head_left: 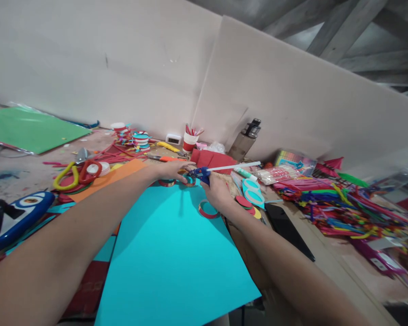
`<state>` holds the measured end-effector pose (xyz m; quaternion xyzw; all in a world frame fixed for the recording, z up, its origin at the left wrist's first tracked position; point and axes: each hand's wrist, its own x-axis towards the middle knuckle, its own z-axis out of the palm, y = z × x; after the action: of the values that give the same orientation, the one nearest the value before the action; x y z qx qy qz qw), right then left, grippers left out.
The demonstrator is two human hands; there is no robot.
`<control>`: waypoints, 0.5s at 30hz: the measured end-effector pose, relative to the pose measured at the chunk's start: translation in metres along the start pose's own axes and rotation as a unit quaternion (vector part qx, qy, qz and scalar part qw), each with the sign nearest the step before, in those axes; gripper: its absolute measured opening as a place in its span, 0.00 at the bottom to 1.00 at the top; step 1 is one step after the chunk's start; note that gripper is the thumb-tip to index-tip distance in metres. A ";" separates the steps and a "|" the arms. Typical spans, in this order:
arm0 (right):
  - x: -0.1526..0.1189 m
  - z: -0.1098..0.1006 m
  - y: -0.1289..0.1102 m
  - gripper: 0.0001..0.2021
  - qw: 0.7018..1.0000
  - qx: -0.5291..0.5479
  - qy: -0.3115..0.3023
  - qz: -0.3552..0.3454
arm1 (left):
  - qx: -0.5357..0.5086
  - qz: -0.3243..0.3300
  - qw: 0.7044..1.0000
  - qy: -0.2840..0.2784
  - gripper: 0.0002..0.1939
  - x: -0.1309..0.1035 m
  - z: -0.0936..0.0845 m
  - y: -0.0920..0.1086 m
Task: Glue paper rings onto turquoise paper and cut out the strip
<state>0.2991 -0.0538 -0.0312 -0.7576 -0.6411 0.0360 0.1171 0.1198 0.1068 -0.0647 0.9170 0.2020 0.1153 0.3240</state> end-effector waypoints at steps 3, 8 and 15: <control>-0.002 -0.004 -0.001 0.16 1.000 -0.018 0.006 -0.010 | 0.006 -0.006 1.000 -0.004 0.50 0.000 -0.001 0.001; -0.006 -0.009 -0.002 0.17 0.996 -0.077 0.017 -0.030 | 0.008 -0.005 1.000 -0.001 0.47 -0.001 -0.001 0.002; -0.014 -0.020 -0.009 0.16 0.992 -0.121 0.001 -0.025 | -0.014 0.032 0.999 -0.005 0.40 0.000 0.000 0.000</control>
<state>0.2919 -0.0686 -0.0106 -0.7503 -0.6590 -0.0456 0.0265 0.1196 0.1071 -0.0648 0.9191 0.1691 0.1234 0.3339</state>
